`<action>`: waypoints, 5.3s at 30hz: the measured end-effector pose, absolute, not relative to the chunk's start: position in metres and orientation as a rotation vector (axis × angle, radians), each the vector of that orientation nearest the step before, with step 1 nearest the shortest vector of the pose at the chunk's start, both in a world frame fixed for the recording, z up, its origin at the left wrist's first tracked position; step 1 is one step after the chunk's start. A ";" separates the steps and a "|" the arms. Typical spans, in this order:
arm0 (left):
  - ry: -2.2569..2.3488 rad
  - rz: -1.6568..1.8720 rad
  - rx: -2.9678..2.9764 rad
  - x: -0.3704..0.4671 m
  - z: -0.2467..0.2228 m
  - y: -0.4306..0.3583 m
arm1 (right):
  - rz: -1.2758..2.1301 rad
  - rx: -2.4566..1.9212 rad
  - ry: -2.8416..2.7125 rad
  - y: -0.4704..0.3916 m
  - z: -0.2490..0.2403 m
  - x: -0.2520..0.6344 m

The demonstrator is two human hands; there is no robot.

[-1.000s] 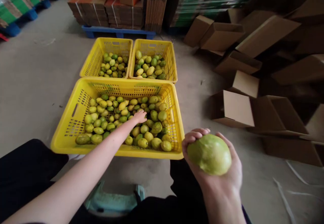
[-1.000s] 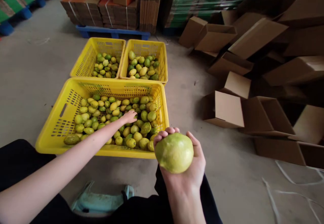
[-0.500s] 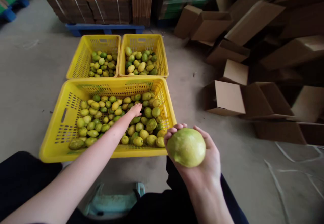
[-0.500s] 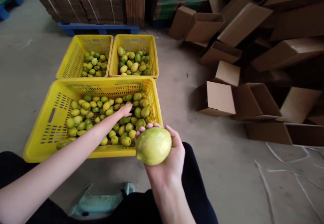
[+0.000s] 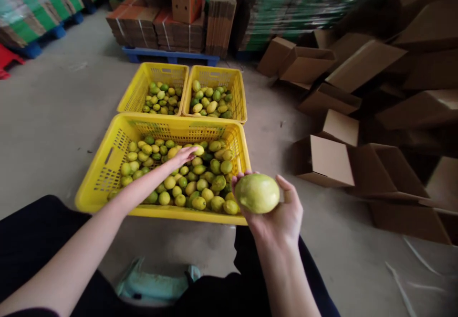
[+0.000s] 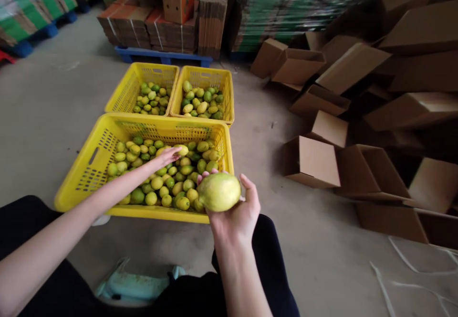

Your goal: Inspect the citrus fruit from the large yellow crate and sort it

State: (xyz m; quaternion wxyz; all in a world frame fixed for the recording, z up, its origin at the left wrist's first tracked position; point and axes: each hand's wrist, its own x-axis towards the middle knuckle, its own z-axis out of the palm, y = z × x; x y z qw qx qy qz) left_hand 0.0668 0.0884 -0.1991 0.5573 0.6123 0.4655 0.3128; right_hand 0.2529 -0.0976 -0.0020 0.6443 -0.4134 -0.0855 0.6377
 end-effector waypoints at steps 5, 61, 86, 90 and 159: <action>0.941 0.671 1.126 -0.003 -0.088 0.067 | 1.583 -0.842 -0.401 -0.083 0.008 0.223; 0.986 1.188 1.420 -0.033 0.028 -0.030 | 0.631 -1.023 -1.356 -0.061 0.017 0.149; 0.752 1.016 0.670 -0.028 0.026 -0.027 | 1.339 -0.973 -0.788 -0.057 0.014 0.138; 0.815 1.044 0.683 -0.017 0.015 -0.031 | 1.478 -0.994 -0.657 -0.057 0.005 0.120; 0.873 0.896 0.940 -0.046 -0.032 -0.030 | 0.523 -1.238 -1.567 -0.071 -0.025 0.145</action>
